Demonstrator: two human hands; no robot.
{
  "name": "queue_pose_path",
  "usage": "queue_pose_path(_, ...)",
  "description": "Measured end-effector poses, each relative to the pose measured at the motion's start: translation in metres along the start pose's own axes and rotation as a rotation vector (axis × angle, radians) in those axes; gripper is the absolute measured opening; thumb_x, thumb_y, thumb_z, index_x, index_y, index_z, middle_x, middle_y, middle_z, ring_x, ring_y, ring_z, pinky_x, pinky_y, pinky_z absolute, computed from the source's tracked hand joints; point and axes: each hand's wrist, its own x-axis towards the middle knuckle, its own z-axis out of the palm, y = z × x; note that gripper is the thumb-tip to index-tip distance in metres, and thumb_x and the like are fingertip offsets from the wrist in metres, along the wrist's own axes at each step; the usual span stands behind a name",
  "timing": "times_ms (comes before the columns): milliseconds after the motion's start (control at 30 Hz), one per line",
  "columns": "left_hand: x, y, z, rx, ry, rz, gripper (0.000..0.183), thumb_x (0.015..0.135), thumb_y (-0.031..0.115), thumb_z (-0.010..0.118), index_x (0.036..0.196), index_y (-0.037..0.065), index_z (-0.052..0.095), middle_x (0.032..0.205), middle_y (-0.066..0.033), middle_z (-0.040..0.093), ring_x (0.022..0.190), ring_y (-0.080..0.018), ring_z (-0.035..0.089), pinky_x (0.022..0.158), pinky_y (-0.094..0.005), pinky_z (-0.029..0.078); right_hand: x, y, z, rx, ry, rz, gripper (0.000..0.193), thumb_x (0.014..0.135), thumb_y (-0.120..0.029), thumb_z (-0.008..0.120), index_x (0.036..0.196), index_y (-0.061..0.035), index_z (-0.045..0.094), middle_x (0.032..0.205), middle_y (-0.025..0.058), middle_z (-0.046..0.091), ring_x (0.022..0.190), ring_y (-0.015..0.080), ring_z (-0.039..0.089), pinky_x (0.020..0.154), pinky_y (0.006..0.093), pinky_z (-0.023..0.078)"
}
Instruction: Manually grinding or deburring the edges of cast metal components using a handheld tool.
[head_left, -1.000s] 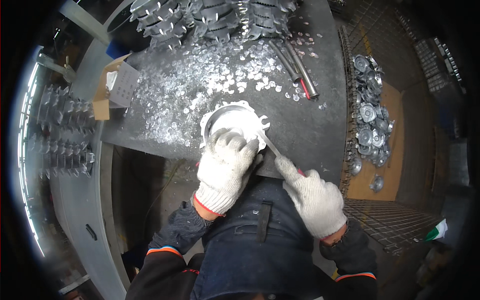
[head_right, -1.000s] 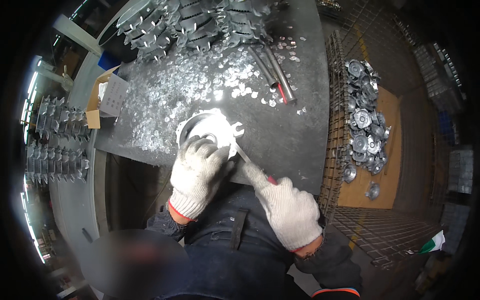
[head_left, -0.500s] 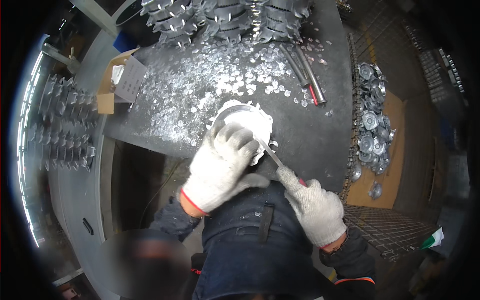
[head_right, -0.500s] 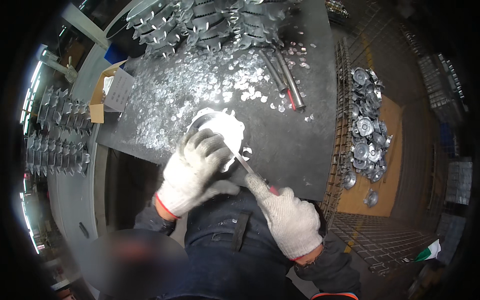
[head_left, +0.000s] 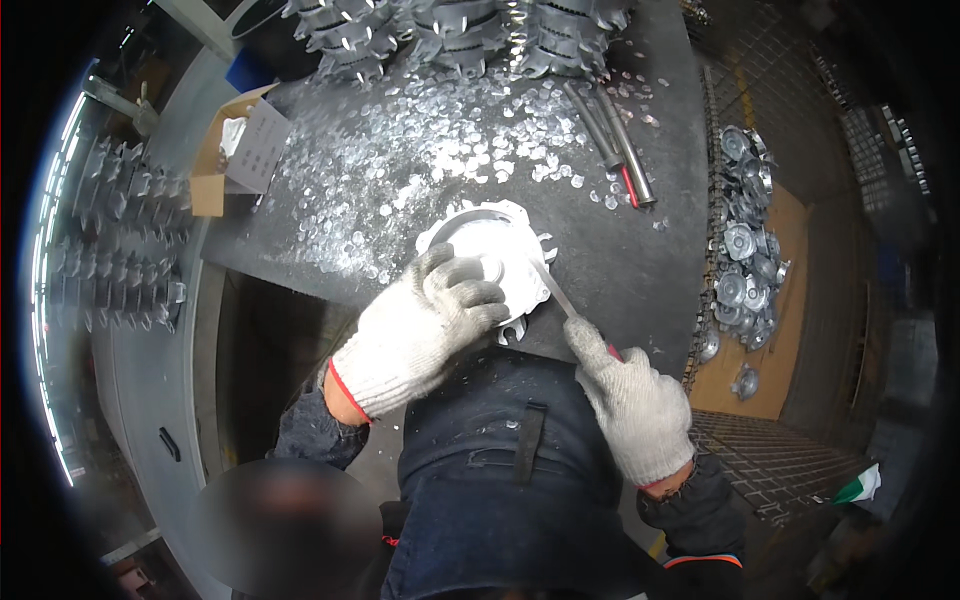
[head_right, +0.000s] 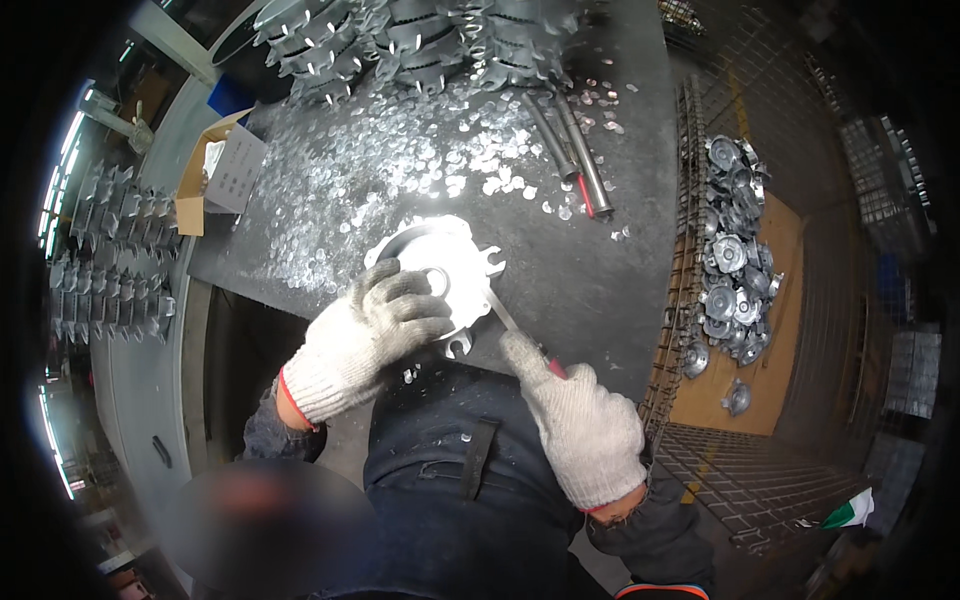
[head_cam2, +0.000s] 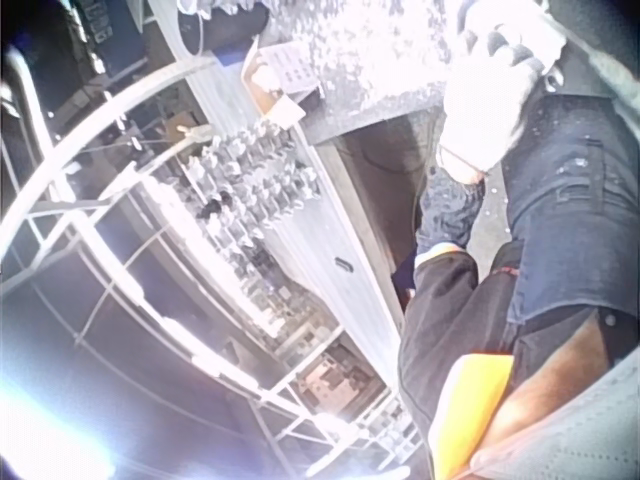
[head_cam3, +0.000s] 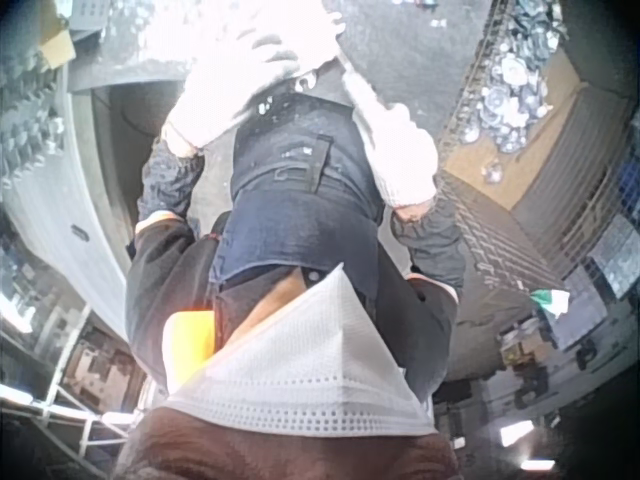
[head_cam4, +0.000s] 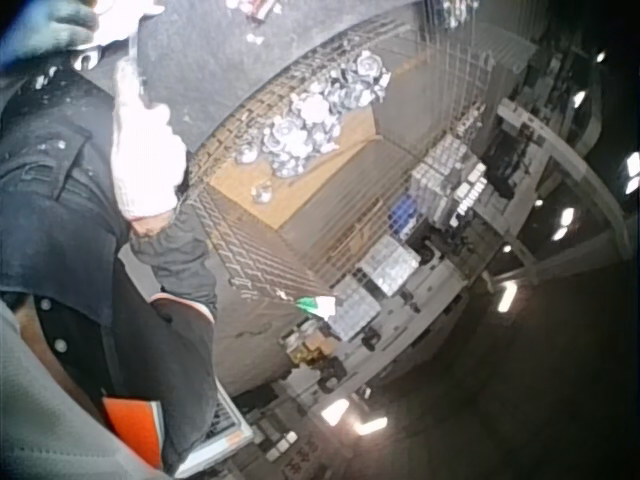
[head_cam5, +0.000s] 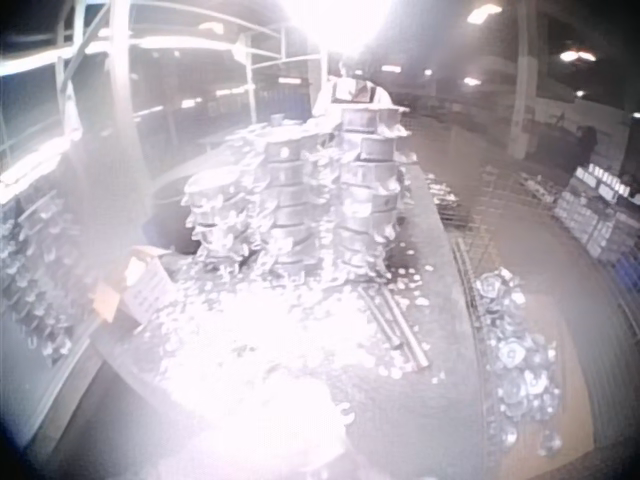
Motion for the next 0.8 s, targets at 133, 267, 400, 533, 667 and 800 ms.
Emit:
queue_pose_path(133,0.02,0.036,0.005,-0.034,0.133,-0.21,0.047,0.097,0.033,0.086,0.137,0.013,0.073,0.131,-0.0103,0.072,0.137,-0.035,0.064,0.128,-0.0565,0.04,-0.001,0.003,0.001,0.039,0.001,0.008,0.07,0.109,-0.035,0.073,0.173,-0.0473,0.048,0.081,0.0085,0.062,0.052,0.0265,0.068,0.047,0.0437,0.056)
queue_pose_path(267,0.031,0.042,0.055,0.119,0.395,-0.245,0.034,0.09,0.028,0.087,0.116,0.01,0.075,0.117,-0.0099,0.071,0.126,-0.0345,0.067,0.117,-0.0532,0.051,-0.001,0.009,0.0,-0.005,0.034,-0.044,0.072,0.108,-0.034,0.075,0.173,-0.0469,0.048,0.08,0.0081,0.061,0.051,0.0265,0.067,0.047,0.0433,0.056)
queue_pose_path(400,0.017,0.018,0.023,0.164,0.231,-0.101,0.029,0.09,0.021,0.083,0.117,0.015,0.076,0.117,-0.0026,0.074,0.132,-0.0281,0.067,0.123,-0.0519,0.048,-0.002,0.013,-0.001,0.05,0.034,-0.049,0.074,0.107,-0.033,0.076,0.173,-0.0464,0.048,0.079,0.008,0.059,0.05,0.0256,0.064,0.048,0.0419,0.056)
queue_pose_path(533,0.006,-0.014,-0.007,0.143,-0.041,0.024,0.034,0.087,0.016,0.08,0.12,0.018,0.077,0.121,0.0,0.076,0.134,-0.0277,0.066,0.127,-0.054,0.045,-0.002,0.011,-0.002,0.02,0.006,-0.058,0.072,0.107,-0.033,0.076,0.173,-0.0463,0.048,0.079,0.0087,0.06,0.051,0.026,0.065,0.048,0.0418,0.056)
queue_pose_path(667,0.012,-0.009,-0.014,0.023,-0.079,0.004,0.039,0.092,0.039,0.085,0.123,0.017,0.075,0.12,-0.0039,0.074,0.133,-0.0306,0.066,0.126,-0.0542,0.044,0.004,0.016,0.003,0.046,0.043,-0.033,0.072,0.108,-0.034,0.075,0.173,-0.0467,0.047,0.078,0.0088,0.059,0.052,0.0262,0.065,0.048,0.0424,0.056)
queue_pose_path(800,0.028,0.026,0.019,0.057,0.215,-0.219,0.048,0.09,0.043,0.089,0.124,0.011,0.075,0.12,-0.0102,0.071,0.128,-0.0328,0.067,0.12,-0.0537,0.048,0.01,0.014,-0.002,0.037,0.061,-0.066,0.07,0.11,-0.032,0.073,0.173,-0.0472,0.047,0.079,0.0087,0.057,0.053,0.0264,0.065,0.049,0.0427,0.057)
